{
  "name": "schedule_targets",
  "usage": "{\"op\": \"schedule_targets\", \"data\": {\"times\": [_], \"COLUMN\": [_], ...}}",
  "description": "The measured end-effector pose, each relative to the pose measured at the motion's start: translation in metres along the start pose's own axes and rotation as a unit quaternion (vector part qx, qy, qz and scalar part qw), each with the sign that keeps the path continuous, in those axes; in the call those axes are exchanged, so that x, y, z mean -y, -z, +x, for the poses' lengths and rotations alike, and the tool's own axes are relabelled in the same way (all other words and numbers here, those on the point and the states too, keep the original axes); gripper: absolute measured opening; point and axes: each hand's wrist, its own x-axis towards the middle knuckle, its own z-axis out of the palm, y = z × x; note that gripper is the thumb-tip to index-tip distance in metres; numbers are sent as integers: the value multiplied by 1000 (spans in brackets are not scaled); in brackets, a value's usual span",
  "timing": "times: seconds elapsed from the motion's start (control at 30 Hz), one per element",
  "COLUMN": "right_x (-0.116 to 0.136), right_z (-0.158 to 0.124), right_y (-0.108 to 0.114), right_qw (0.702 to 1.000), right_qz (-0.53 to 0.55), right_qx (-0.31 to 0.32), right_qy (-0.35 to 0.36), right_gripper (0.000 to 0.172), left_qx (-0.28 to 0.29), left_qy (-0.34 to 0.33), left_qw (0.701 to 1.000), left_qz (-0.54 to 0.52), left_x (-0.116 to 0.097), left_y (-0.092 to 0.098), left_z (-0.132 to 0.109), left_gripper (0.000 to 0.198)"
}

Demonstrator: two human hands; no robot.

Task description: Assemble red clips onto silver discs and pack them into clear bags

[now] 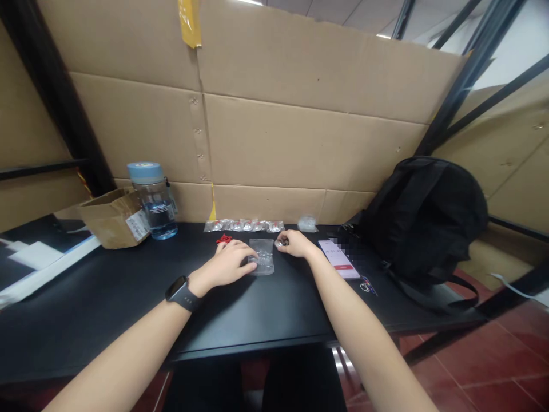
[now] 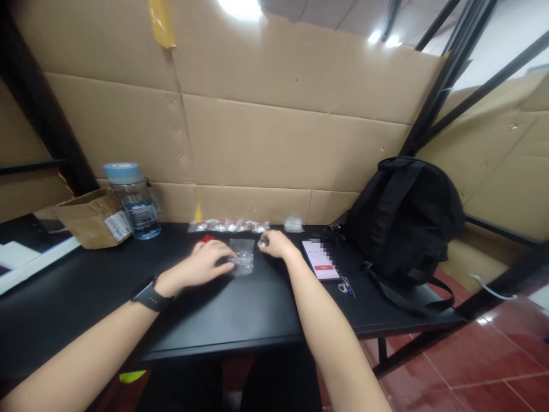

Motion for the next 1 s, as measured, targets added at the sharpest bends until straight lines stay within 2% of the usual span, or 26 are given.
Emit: {"op": "schedule_targets", "data": {"times": [0.07, 0.17, 0.27, 0.37, 0.5, 0.7, 1.0], "right_x": [-1, -4, -8, -9, -6, -2, 19], "right_z": [-4, -4, -2, -2, -3, -4, -11], "right_y": [-1, 2, 6, 10, 12, 13, 24], "right_qw": [1000, 999, 998, 996, 994, 990, 987], "right_qz": [8, 20, 30, 50, 79, 110, 122], "right_qx": [-12, -20, -34, -53, -66, -80, -103], "right_qy": [-17, -42, -53, -53, -47, -49, -4], "right_gripper": [34, 43, 45, 47, 45, 46, 40], "left_qx": [-40, -103, -88, -62, -62, -67, -47], "left_qy": [40, 146, 206, 190, 154, 164, 139], "left_qw": [998, 982, 968, 971, 973, 971, 986], "left_qz": [11, 61, 113, 135, 159, 162, 82], "left_x": [13, 40, 63, 73, 72, 72, 69], "left_y": [6, 16, 19, 13, 2, -5, -8], "left_z": [3, 2, -2, -3, 3, 8, 10], "left_gripper": [22, 26, 23, 28, 28, 23, 17]}}
